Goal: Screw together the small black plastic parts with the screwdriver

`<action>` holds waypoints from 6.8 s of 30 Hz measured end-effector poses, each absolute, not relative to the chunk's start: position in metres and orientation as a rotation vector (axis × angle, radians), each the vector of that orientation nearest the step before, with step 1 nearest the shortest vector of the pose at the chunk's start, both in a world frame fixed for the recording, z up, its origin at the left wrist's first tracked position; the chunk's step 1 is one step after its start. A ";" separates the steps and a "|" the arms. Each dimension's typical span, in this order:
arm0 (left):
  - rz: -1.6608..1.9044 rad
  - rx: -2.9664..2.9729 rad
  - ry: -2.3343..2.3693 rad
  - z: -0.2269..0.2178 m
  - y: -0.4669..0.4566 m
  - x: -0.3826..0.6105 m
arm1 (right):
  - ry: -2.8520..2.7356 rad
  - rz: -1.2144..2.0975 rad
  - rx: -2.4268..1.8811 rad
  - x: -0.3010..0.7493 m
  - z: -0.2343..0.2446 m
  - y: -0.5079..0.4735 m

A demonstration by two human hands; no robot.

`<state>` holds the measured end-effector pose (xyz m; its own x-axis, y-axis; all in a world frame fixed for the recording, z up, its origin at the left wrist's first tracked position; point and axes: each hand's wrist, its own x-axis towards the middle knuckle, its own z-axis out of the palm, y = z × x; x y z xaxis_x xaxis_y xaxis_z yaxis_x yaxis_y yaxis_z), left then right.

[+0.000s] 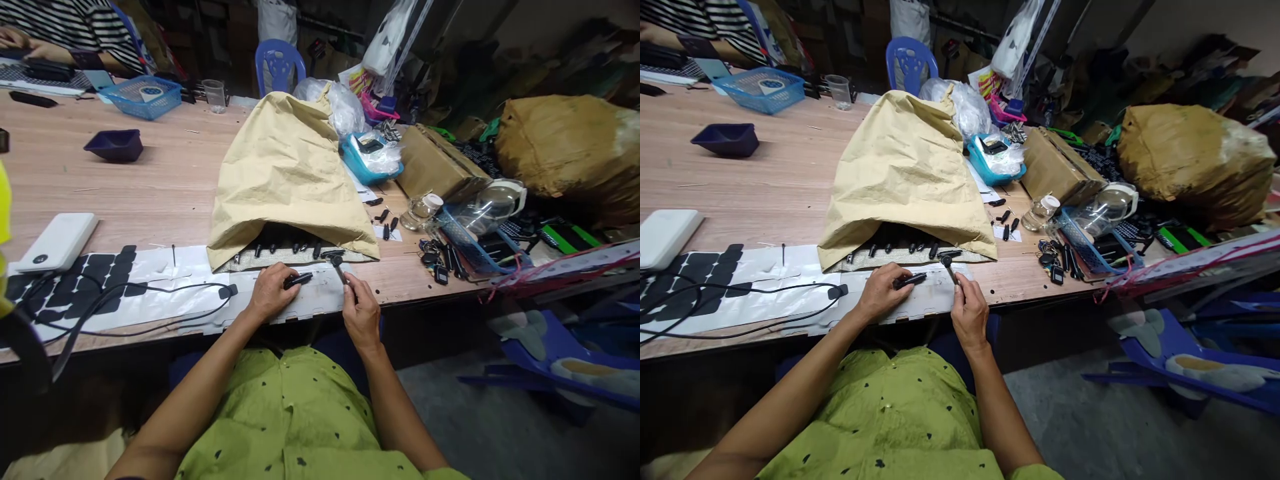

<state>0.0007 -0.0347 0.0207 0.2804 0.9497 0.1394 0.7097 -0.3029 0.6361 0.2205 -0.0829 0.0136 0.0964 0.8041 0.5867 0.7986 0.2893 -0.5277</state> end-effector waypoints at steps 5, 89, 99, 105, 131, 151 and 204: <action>0.686 2.089 1.485 0.024 -0.034 0.001 | -1.727 0.167 -1.383 0.209 0.022 -0.091; 0.440 2.049 1.742 0.052 0.031 0.039 | -1.950 -0.371 -1.679 0.210 -0.004 -0.070; 0.643 2.023 1.586 0.029 -0.022 -0.007 | -1.935 -0.315 -1.658 0.217 -0.006 -0.069; 0.793 2.013 1.551 0.016 -0.029 0.000 | -1.814 -0.026 -1.486 0.223 0.000 -0.072; 0.820 1.988 1.490 0.016 -0.029 0.002 | -1.907 0.235 -1.260 0.193 0.013 -0.088; 0.634 2.154 1.238 0.026 -0.043 -0.016 | -1.777 -0.235 -1.675 0.231 -0.009 -0.072; 0.774 2.180 1.329 0.011 -0.020 -0.019 | -2.018 -0.254 -1.352 0.240 -0.003 -0.072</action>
<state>-0.0187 -0.0201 0.0106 0.3717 0.9018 0.2204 0.6371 -0.4205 0.6460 0.2399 -0.0722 -0.0034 -0.2244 0.7404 0.6336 0.8745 0.4399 -0.2043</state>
